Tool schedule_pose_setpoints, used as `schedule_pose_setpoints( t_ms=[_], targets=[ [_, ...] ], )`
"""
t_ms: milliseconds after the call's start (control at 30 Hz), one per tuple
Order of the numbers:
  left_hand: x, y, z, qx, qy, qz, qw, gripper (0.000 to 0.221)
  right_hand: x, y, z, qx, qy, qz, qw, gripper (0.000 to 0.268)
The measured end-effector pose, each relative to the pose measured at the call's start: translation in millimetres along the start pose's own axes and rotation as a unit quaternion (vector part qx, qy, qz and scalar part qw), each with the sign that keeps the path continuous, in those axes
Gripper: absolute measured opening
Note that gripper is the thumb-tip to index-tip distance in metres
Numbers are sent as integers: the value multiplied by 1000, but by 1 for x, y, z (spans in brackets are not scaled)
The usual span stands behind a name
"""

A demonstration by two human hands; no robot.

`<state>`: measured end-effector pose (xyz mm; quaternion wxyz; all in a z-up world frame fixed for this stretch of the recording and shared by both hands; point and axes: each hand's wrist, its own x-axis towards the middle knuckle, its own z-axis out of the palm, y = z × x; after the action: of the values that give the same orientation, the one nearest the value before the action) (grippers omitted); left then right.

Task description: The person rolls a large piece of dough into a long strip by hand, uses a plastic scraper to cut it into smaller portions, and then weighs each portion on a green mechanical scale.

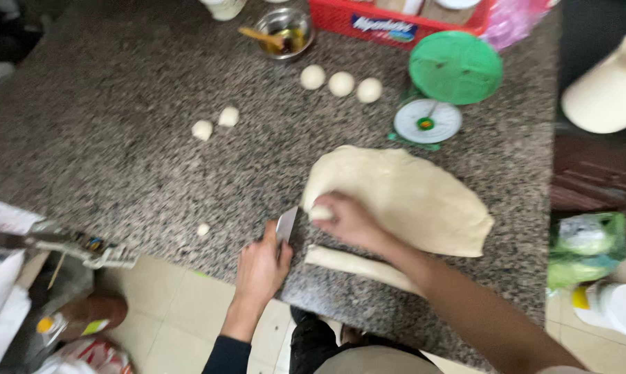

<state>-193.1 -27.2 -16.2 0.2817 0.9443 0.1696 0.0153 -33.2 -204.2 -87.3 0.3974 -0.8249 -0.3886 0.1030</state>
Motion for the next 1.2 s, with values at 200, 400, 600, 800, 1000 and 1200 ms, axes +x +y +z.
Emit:
schedule_pose_setpoints(
  t_ms=[200, 400, 600, 800, 1000, 1200],
  targets=[
    [53, 76, 15, -72, 44, 105, 991, 48, 3, 47, -191, -50, 179, 104, 977, 60],
    [87, 132, 23, -61, 26, 168, 983, 44, 23, 66, -294, -150, 225, 96, 958, 68],
    [101, 151, 21, -56, 32, 185, 981, 46, 31, 89, -296, -234, 197, 59, 950, 73],
    [97, 148, 24, -46, 24, 170, 984, 47, 26, 88, -301, -171, 206, 66, 961, 70],
    [94, 142, 29, -32, 16, 156, 987, 47, 24, 88, -303, -230, 205, 97, 946, 62],
    [92, 135, 33, -32, 9, 138, 990, 49, 30, 95, -299, -279, 208, 106, 932, 64]
  ],
)
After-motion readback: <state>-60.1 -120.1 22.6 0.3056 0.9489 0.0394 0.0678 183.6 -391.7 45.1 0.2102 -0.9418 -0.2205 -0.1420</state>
